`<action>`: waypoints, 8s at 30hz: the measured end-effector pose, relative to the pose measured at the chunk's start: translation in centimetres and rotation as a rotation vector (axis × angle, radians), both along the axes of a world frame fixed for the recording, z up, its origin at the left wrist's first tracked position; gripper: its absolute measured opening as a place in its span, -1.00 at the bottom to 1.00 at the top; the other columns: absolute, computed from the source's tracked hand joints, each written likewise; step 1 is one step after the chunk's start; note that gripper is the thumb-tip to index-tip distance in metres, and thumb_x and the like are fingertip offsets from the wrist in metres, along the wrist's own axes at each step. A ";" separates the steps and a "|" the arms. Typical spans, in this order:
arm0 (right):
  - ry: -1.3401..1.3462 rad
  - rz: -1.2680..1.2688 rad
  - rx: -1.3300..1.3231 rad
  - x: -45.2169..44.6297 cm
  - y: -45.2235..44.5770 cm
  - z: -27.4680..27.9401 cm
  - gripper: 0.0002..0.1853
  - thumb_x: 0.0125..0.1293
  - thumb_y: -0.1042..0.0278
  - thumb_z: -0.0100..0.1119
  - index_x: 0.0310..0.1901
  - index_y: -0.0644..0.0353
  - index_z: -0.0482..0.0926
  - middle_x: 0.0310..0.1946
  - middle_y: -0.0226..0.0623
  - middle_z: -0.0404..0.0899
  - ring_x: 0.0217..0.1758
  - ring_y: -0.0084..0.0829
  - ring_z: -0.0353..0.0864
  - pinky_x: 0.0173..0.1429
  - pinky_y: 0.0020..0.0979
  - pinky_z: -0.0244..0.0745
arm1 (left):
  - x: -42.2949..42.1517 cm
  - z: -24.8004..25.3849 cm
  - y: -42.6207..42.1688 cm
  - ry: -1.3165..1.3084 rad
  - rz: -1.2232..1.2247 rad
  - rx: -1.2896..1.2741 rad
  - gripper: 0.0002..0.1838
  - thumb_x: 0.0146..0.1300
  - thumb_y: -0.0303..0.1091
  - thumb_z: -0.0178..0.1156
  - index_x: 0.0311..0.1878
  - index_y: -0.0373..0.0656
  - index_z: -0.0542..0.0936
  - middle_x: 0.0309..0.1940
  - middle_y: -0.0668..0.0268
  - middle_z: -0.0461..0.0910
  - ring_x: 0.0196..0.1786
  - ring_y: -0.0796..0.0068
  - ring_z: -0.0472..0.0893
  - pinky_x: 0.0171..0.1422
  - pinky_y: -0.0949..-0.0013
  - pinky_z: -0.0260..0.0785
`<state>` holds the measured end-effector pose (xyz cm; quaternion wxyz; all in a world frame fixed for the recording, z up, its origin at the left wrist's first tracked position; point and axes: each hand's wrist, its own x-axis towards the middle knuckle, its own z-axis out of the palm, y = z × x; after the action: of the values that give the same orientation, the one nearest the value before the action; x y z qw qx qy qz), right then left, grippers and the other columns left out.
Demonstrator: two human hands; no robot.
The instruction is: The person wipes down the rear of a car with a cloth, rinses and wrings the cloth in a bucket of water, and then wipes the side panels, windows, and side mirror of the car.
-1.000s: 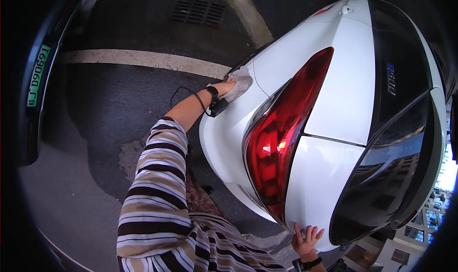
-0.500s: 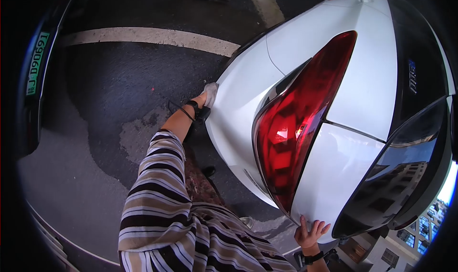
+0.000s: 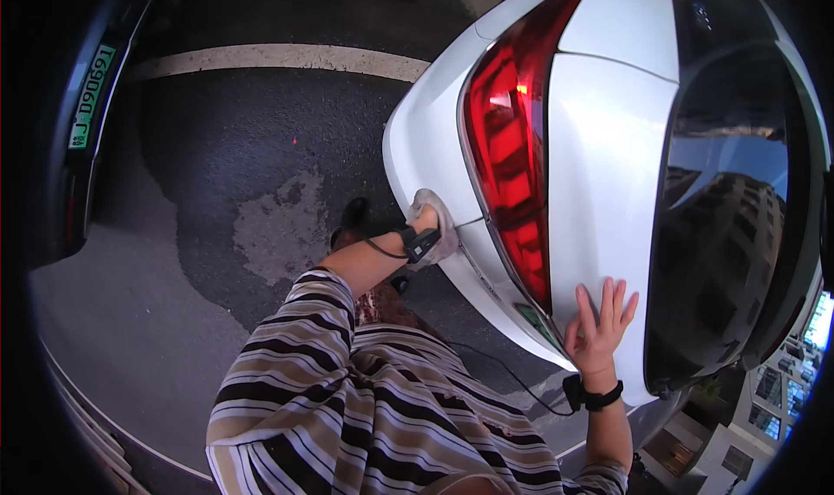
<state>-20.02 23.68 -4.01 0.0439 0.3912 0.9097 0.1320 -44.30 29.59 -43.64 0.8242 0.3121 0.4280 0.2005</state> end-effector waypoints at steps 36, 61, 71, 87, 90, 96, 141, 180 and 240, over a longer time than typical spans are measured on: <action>0.449 -0.172 0.420 4.4 -0.9 9.8 -0.22 -0.09 0.31 0.26 0.25 0.39 0.31 0.33 0.02 0.17 0.44 -0.04 0.06 0.39 -0.06 0.01 | 0.2 39.6 6.1 1.196 -0.039 1.702 0.44 -0.50 0.29 0.53 0.53 0.28 -0.08 0.54 0.04 -0.27 0.51 -0.32 -0.22 0.41 -0.41 -0.06; 0.150 -0.119 0.511 13.0 -10.3 -5.2 -0.61 0.21 0.34 0.01 0.09 -0.02 0.60 0.37 -0.35 0.26 0.43 -0.39 0.15 0.48 -0.14 -0.14 | 3.5 39.4 1.6 1.048 -0.122 2.045 0.20 -0.25 0.12 0.44 0.51 0.07 0.06 0.55 0.13 -0.18 0.55 -0.19 -0.20 0.43 -0.40 -0.12; 0.782 -1.216 1.002 17.4 -14.7 -3.8 -0.38 0.00 0.19 0.32 0.21 -0.17 0.52 0.17 0.00 0.24 0.19 -0.03 0.21 0.25 -0.10 0.07 | 11.3 40.4 -2.2 1.014 -0.515 2.123 0.18 -0.22 -0.23 0.54 0.48 -0.19 0.04 0.53 0.12 -0.08 0.54 -0.08 -0.08 0.55 -0.10 -0.14; 1.165 -1.333 0.968 26.2 -13.9 -5.1 -0.19 0.23 0.28 0.13 0.46 0.28 -0.01 0.46 0.09 -0.05 0.50 0.02 -0.05 0.50 -0.09 -0.16 | 26.6 43.2 -9.5 0.687 -0.863 2.211 -0.01 -0.08 -0.44 0.42 0.44 -0.27 0.12 0.49 0.11 0.05 0.54 0.10 0.00 0.58 0.02 -0.18; 1.204 -1.297 0.996 34.8 -15.7 -5.8 -0.26 0.24 0.30 0.12 0.45 0.18 0.10 0.46 0.07 -0.03 0.49 0.03 -0.03 0.51 -0.13 -0.13 | 31.1 42.6 -11.8 0.697 -0.917 2.192 -0.01 -0.10 -0.44 0.42 0.44 -0.26 0.13 0.49 0.11 0.05 0.54 0.11 0.01 0.59 0.04 -0.18; 1.408 -1.338 0.968 57.9 -19.5 -6.2 -0.33 0.27 0.31 0.13 0.40 0.15 0.19 0.40 0.32 -0.05 0.44 0.22 0.02 0.49 -0.04 -0.03 | 42.6 41.9 -16.1 0.772 -0.966 2.144 -0.02 -0.10 -0.39 0.41 0.44 -0.24 0.14 0.49 0.11 0.05 0.54 0.03 0.00 0.58 -0.02 -0.21; 1.217 -1.256 0.182 111.2 -4.6 -4.5 -0.14 0.22 -0.33 0.01 0.39 0.12 0.16 0.20 0.18 0.39 0.28 0.17 0.36 0.33 0.06 0.23 | 81.6 39.7 -23.9 1.091 -0.823 1.968 -0.27 0.06 -0.21 0.39 0.34 0.12 0.36 0.42 0.05 0.17 0.43 -0.04 0.22 0.48 -0.08 0.02; 2.086 -0.760 -0.529 117.2 -15.6 -11.4 -0.49 0.37 0.14 0.13 0.29 0.11 0.39 0.14 -0.25 0.52 0.12 -0.51 0.51 0.21 -0.42 0.44 | 81.4 39.0 -23.7 1.133 -0.747 2.108 -0.27 0.20 -0.13 0.28 0.41 0.01 0.23 0.42 -0.09 0.15 0.44 -0.20 0.17 0.45 -0.22 -0.01; 2.931 -0.679 -1.343 66.7 -25.6 -13.6 -0.58 0.44 0.19 -0.11 0.18 0.32 0.36 0.21 -0.02 0.41 0.33 -0.09 0.34 0.46 0.00 0.16 | 53.8 37.7 -21.9 1.392 -0.291 1.869 -0.21 0.12 -0.76 -0.05 0.45 -0.01 0.18 0.47 0.30 0.14 0.50 0.31 0.14 0.61 0.23 -0.04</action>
<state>46.68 -1.93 -17.59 0.6242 -0.2562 0.0573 0.7358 9.46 7.66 -5.92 -0.1217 0.8840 0.4332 0.1268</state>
